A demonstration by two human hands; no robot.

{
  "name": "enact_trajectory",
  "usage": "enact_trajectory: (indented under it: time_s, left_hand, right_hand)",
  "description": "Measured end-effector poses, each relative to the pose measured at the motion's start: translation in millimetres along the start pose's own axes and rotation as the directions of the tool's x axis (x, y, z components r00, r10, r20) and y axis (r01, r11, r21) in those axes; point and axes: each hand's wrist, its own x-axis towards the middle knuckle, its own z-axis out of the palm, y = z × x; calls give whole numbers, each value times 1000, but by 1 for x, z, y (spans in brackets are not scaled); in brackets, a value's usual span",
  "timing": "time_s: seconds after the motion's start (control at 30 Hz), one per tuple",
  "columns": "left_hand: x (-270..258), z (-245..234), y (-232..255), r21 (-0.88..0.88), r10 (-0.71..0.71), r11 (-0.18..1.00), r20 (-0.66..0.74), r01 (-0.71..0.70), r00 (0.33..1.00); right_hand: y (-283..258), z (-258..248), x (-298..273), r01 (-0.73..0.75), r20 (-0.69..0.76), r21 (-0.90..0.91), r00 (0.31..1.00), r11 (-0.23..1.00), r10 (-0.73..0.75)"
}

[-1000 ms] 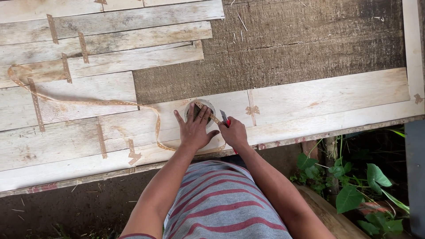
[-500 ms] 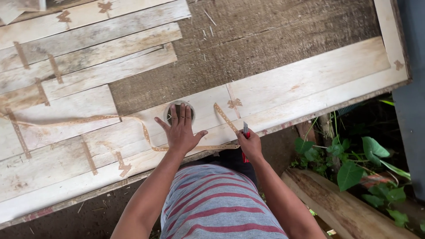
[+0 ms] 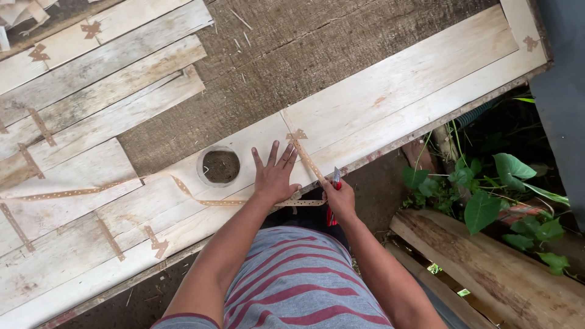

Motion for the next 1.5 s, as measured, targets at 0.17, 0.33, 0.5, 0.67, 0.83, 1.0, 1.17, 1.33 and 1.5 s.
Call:
enact_trajectory:
  time_s: [0.17, 0.33, 0.5, 0.67, 0.83, 1.0, 1.17, 1.33, 1.5]
  left_hand:
    - [2, -14, 5, 57, 12, 998, 27, -14, 1000]
    - [2, -26, 11, 97, 30, 995, 39, -34, 999]
    - [3, -25, 17, 121, 55, 991, 52, -61, 997]
    - [7, -21, 17, 137, 60, 988, 44, -66, 997]
    - [6, -20, 20, 137, 52, 989, 47, -58, 998]
    - [5, -18, 20, 137, 47, 989, 51, -54, 998]
    - [4, -17, 21, 128, 44, 991, 52, -50, 998]
    - [5, -17, 23, 115, 41, 992, 51, -47, 998]
    - [3, -21, 25, 57, -6, 998, 64, 3, 998]
  right_hand:
    - [-1, -4, -1, -46, -9, 45, 999, 998, 46]
    - [10, -4, 7, -70, -19, 24, 997, 997, 70]
    - [23, -4, 15, -58, -31, -78, 998, 995, 56]
    - [14, -8, 16, -75, -32, -131, 997, 989, 71]
    - [18, -9, 18, -79, -37, -138, 997, 987, 75]
    - [20, -10, 20, -86, -49, -141, 996, 986, 80]
    - [23, -12, 25, -87, -65, -128, 995, 988, 79]
    - [25, -18, 33, -89, -87, -120, 993, 989, 79]
    - [22, -25, 50, -55, -89, -298, 996, 953, 29]
